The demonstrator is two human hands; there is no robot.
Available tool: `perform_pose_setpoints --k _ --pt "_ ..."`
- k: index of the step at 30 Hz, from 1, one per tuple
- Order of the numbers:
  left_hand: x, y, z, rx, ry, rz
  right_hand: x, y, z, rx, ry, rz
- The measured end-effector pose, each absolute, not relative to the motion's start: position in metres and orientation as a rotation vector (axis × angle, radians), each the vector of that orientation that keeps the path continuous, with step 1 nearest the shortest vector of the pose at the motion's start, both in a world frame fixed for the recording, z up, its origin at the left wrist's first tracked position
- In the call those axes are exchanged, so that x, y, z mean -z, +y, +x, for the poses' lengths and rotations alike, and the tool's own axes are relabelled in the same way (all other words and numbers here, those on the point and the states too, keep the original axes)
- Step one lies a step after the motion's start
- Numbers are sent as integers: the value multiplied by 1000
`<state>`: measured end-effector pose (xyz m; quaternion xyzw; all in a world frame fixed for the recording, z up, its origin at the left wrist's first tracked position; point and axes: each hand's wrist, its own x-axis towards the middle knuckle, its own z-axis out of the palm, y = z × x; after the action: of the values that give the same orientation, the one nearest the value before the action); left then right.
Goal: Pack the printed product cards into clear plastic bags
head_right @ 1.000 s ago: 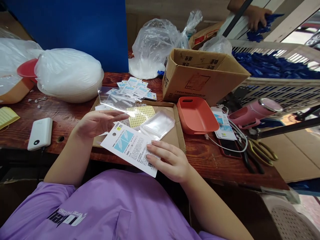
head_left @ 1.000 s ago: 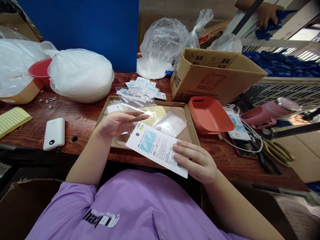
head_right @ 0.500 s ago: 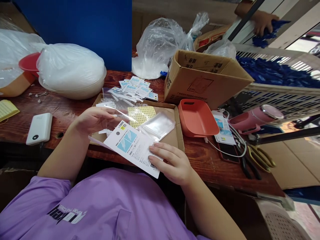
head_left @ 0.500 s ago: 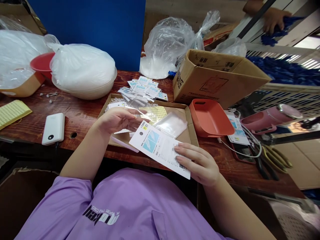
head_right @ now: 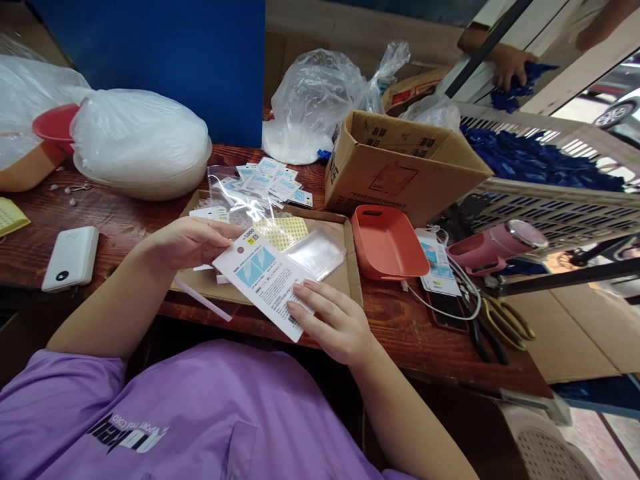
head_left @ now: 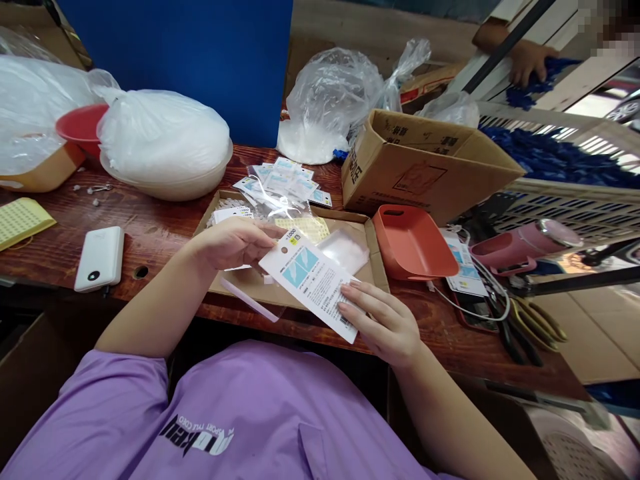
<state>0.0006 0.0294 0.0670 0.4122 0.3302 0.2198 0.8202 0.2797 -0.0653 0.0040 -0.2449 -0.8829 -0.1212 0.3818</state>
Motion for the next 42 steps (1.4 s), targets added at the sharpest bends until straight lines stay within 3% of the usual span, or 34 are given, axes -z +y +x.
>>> perform_pose_setpoints --k 12,26,36,42 --pt "-52 31 18 -651 720 798 7 -77 264 795 -2154 -921" --pt "-31 30 38 -605 498 916 15 -72 247 752 -2116 -1084" --pt "-28 33 51 -770 651 1072 12 -66 232 736 -2185 -1053" --pt "-17 30 51 -658 602 1193 5 -45 232 727 -2199 -1139"
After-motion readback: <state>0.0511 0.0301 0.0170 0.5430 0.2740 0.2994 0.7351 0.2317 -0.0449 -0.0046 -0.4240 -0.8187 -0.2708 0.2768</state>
